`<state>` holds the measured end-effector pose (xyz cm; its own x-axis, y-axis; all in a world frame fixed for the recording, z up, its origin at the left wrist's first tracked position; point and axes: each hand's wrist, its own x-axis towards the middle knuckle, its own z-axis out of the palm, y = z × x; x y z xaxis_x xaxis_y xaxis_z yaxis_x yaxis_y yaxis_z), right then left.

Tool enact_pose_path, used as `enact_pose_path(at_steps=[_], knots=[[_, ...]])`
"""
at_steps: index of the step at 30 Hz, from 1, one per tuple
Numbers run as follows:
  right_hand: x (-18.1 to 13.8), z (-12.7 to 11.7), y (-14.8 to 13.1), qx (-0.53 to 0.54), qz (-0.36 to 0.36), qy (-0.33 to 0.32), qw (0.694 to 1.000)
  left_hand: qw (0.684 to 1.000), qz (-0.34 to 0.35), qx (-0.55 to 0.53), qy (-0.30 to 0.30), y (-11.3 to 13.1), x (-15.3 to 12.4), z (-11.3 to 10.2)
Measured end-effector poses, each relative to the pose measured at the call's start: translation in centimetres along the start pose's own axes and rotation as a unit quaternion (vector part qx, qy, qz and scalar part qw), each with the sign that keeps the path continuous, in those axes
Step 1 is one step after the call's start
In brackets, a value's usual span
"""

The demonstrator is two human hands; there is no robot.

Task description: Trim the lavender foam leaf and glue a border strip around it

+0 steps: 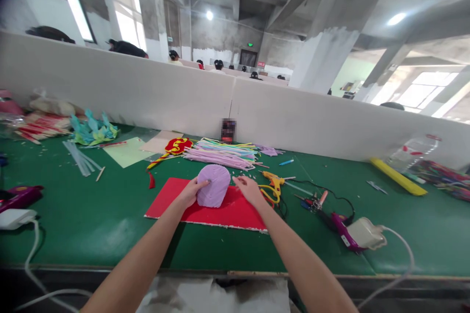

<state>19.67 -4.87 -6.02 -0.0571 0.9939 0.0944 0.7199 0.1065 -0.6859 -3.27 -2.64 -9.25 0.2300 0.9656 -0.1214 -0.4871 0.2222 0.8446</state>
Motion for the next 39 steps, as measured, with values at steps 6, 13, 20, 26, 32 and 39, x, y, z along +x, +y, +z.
enact_pose_path(at_steps=[6, 13, 20, 26, 32, 39], knots=[[0.9, 5.9, -0.3, 0.149, -0.029, 0.065, 0.986, 1.000, -0.003, -0.028, 0.004, 0.3, 0.1, 0.4], [0.6, 7.3, 2.1, 0.267, -0.007, 0.135, 0.954, 0.997, -0.058, -0.057, -0.011, 1.1, 0.8, 0.2], [0.8, 7.3, 2.1, 0.333, 0.008, 0.152, 0.930, 0.997, -0.055, -0.062, -0.005, 1.5, 0.0, 0.4], [0.9, 7.3, 2.0, 0.344, 0.022, 0.158, 0.925, 0.998, -0.043, -0.037, 0.005, 1.1, 0.2, 0.3], [0.7, 7.3, 1.9, 0.353, 0.019, 0.136, 0.926, 1.000, 0.004, 0.009, 0.017, 0.2, 0.1, 0.4], [0.6, 7.2, 1.8, 0.354, -0.002, 0.108, 0.929, 0.996, 0.066, 0.008, 0.052, -0.1, 0.3, 0.4]])
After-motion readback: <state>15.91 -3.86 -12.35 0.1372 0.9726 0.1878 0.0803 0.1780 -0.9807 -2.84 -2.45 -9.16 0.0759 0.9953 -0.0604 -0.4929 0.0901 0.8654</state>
